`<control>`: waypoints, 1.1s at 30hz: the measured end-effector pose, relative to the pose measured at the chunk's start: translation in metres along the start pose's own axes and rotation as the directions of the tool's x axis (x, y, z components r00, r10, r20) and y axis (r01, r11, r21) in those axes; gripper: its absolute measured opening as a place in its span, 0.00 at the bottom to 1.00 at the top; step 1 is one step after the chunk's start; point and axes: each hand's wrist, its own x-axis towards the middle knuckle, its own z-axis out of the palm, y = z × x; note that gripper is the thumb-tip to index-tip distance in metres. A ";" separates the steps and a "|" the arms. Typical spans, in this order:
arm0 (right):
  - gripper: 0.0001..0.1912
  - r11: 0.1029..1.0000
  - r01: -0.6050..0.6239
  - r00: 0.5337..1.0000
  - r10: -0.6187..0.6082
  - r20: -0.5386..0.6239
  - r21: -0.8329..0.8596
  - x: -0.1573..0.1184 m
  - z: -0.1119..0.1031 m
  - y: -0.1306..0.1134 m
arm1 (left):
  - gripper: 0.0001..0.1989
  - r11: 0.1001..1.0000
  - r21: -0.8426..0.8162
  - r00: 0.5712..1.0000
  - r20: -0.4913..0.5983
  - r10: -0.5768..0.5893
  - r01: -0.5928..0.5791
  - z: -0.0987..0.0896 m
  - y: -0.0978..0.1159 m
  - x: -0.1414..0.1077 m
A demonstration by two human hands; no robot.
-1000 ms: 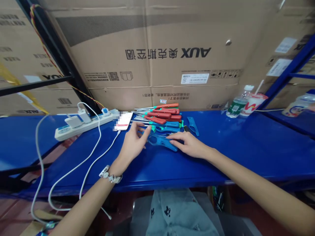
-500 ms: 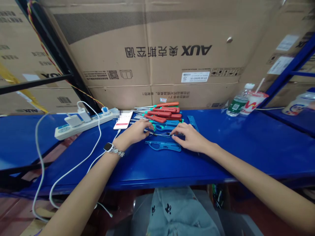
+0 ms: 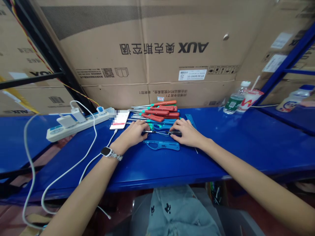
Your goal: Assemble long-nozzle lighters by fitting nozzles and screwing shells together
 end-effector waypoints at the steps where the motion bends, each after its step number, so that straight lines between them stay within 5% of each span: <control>1: 0.07 1.000 0.000 1.000 0.000 0.003 0.003 0.000 0.000 -0.001 | 0.04 1.000 -0.007 1.000 -0.001 -0.006 0.006 -0.001 0.002 0.000; 9: 0.04 0.999 0.039 0.999 -0.038 -0.014 0.032 0.000 0.002 -0.004 | 0.03 0.994 -0.093 0.998 -0.044 0.056 -0.060 -0.009 0.010 -0.006; 19: 0.01 0.975 0.103 0.977 -0.062 -0.204 0.198 0.000 0.000 -0.024 | 0.09 0.995 -0.099 0.996 -0.092 0.010 -0.019 -0.020 0.022 -0.016; 25: 0.08 0.799 -0.097 0.986 0.158 -0.051 0.594 0.001 0.003 -0.037 | 0.12 0.986 -0.146 0.995 -0.049 -0.089 0.081 -0.024 0.023 -0.018; 33: 0.13 0.584 -0.164 0.986 0.110 0.122 0.795 -0.001 0.000 -0.025 | 0.22 0.962 -0.231 0.989 0.001 -0.146 0.142 -0.022 0.024 -0.017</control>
